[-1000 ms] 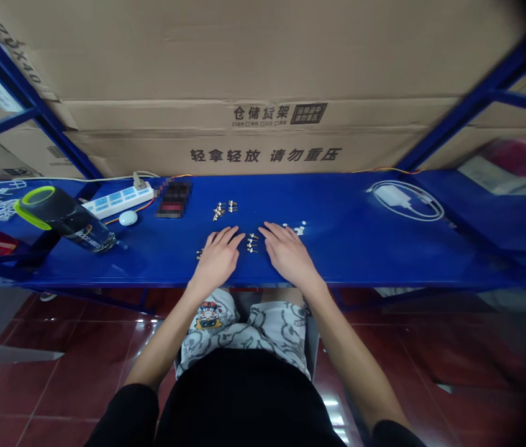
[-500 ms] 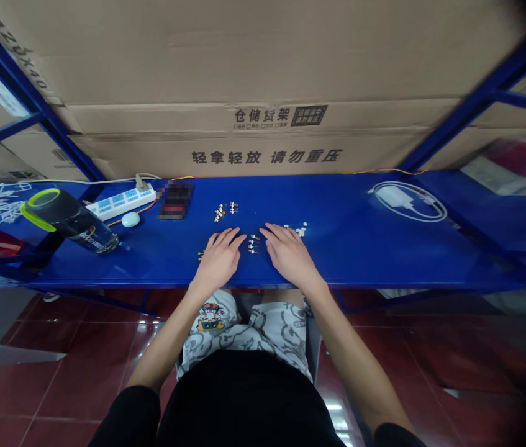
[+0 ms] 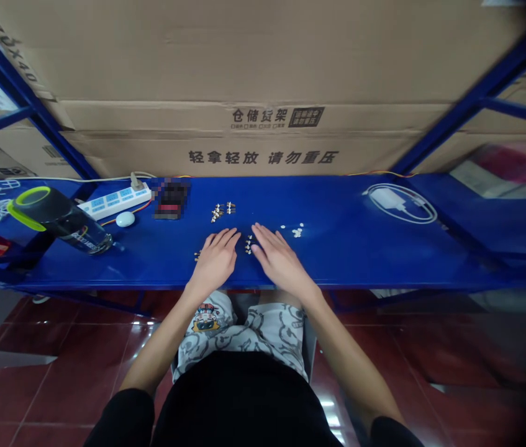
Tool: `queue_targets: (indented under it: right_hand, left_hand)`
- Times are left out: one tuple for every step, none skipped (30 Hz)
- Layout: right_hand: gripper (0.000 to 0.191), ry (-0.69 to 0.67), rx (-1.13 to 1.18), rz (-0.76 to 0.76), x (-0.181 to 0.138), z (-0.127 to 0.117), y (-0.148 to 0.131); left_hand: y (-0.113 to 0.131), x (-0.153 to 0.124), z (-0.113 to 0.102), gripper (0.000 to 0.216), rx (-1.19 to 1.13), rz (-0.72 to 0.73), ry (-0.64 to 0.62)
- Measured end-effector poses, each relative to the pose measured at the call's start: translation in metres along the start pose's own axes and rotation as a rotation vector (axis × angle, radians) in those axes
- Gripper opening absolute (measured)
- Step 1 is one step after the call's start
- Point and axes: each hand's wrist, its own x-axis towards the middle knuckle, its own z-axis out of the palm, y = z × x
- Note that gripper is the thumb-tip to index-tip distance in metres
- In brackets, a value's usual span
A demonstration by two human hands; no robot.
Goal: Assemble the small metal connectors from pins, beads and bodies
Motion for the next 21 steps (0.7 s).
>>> queue_targets:
  right_hand:
    - [0.060, -0.020, -0.021, -0.014, 0.000, 0.002, -0.004]
    - [0.062, -0.042, -0.039, -0.026, 0.000, 0.005, -0.007]
    - [0.063, -0.065, -0.051, -0.033, 0.001, 0.007, -0.009]
    - [0.063, -0.086, -0.058, -0.038, 0.001, 0.008, -0.011]
    - [0.063, -0.105, -0.061, -0.043, 0.002, 0.009, -0.012]
    - [0.063, -0.119, -0.065, -0.048, 0.002, 0.009, -0.012]
    - [0.063, -0.125, -0.070, -0.052, 0.001, 0.008, -0.012]
    - [0.063, -0.124, -0.078, -0.053, 0.000, 0.007, -0.012]
    - [0.063, -0.119, -0.086, -0.051, -0.003, 0.006, -0.012]
    - [0.063, -0.110, -0.095, -0.047, -0.006, 0.004, -0.011]
    - [0.064, -0.103, -0.105, -0.041, -0.010, 0.002, -0.011]
    - [0.066, -0.099, -0.117, -0.041, -0.014, 0.000, -0.011]
    - [0.068, -0.094, -0.133, -0.046, -0.018, -0.001, -0.012]
    - [0.070, -0.094, -0.149, -0.055, -0.022, -0.002, -0.012]
    - [0.071, -0.095, -0.163, -0.063, -0.025, -0.003, -0.014]
    - [0.072, -0.095, -0.172, -0.068, -0.027, -0.004, -0.016]
    - [0.072, -0.094, -0.177, -0.069, -0.028, -0.004, -0.018]
    - [0.072, -0.090, -0.181, -0.065, -0.028, -0.003, -0.020]
    - [0.072, -0.083, -0.183, -0.059, -0.027, -0.002, -0.023]
    - [0.072, -0.077, -0.185, -0.054, -0.025, -0.001, -0.025]
    - [0.072, -0.075, -0.187, -0.050, -0.023, 0.001, -0.027]
  left_hand:
    - [0.000, 0.000, -0.001, 0.048, -0.011, -0.003, 0.004]
    - [0.001, 0.000, -0.001, 0.050, -0.025, -0.008, 0.010]
    - [0.001, 0.000, -0.002, 0.051, -0.042, -0.014, 0.015]
    - [0.001, 0.000, -0.002, 0.051, -0.059, -0.022, 0.019]
    - [0.002, 0.000, -0.003, 0.051, -0.073, -0.028, 0.022]
    - [0.002, 0.000, -0.003, 0.050, -0.083, -0.034, 0.024]
    - [0.002, 0.000, -0.003, 0.049, -0.088, -0.037, 0.027]
    - [0.002, 0.000, -0.003, 0.048, -0.089, -0.036, 0.031]
    - [0.003, 0.000, -0.003, 0.047, -0.090, -0.035, 0.037]
    - [0.003, 0.000, -0.003, 0.046, -0.092, -0.032, 0.042]
    - [0.003, 0.000, -0.003, 0.046, -0.095, -0.029, 0.046]
    - [0.003, 0.000, -0.002, 0.046, -0.099, -0.025, 0.048]
    - [0.003, 0.000, -0.002, 0.047, -0.104, -0.021, 0.049]
    - [0.003, 0.000, -0.002, 0.047, -0.113, -0.020, 0.052]
    - [0.003, 0.001, -0.002, 0.045, -0.125, -0.026, 0.061]
    - [0.003, 0.001, -0.002, 0.043, -0.141, -0.042, 0.077]
    - [0.003, 0.001, -0.003, 0.039, -0.158, -0.067, 0.102]
    - [0.003, 0.001, -0.004, 0.035, -0.175, -0.095, 0.132]
    - [0.003, 0.001, -0.004, 0.032, -0.189, -0.122, 0.164]
    - [0.003, 0.001, -0.005, 0.029, -0.199, -0.143, 0.194]
    - [0.003, 0.001, -0.006, 0.028, -0.207, -0.152, 0.219]
